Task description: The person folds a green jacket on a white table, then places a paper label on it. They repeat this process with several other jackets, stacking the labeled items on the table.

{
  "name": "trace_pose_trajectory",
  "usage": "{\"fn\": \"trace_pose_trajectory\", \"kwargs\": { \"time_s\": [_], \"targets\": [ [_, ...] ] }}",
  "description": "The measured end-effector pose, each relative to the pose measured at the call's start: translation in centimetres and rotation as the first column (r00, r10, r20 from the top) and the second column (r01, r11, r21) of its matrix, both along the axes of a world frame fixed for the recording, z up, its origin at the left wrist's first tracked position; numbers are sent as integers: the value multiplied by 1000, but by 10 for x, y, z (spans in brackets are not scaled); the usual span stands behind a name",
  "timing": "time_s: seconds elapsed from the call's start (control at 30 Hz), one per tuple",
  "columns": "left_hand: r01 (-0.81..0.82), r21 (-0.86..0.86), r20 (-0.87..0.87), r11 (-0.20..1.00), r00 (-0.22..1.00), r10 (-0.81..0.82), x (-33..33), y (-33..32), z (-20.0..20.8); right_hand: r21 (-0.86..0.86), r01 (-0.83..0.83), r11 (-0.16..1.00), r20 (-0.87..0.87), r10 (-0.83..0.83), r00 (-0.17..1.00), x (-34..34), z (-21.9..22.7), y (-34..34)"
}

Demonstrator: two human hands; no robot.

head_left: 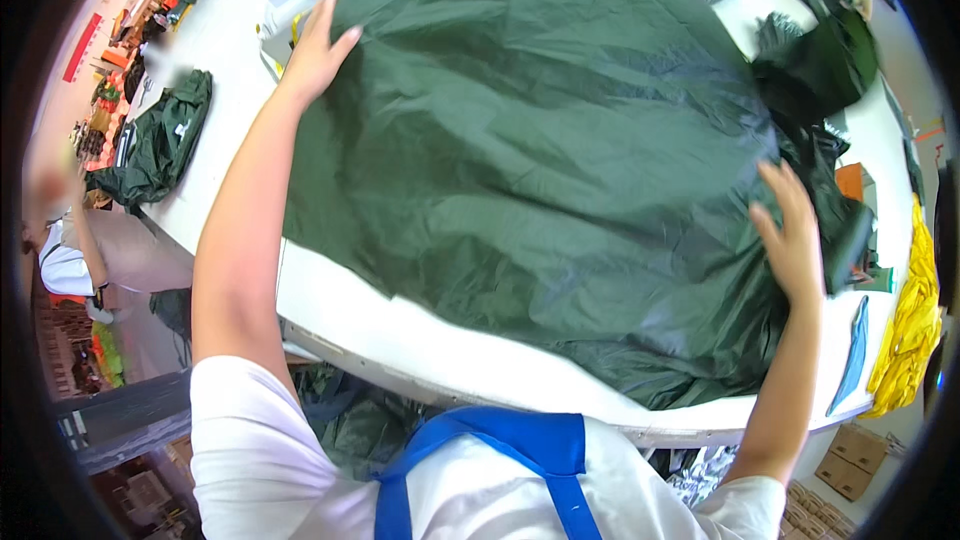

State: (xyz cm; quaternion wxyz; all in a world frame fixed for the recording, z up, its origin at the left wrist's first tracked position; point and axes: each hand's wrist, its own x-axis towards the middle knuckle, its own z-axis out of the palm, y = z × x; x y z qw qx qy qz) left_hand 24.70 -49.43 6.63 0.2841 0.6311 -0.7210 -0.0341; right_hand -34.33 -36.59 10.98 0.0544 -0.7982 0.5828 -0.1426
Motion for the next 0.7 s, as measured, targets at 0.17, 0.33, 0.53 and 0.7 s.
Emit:
{"fn": "trace_pose_trajectory", "kwargs": {
  "time_s": [0.17,0.33,0.53,0.7],
  "targets": [
    [-479,414,38,774,859,511,118,173,-119,-268,654,707,-24,-684,729,-111,-133,141],
    [-511,632,-70,582,711,700,135,232,-147,770,523,366,496,-859,-128,-86,-189,245],
    [-483,614,112,624,836,538,223,234,-217,815,126,565,521,-621,-585,-93,-204,226],
    [-308,661,-448,685,570,689,222,231,-97,452,359,816,890,-391,-233,-96,-71,190]
  ]
}}
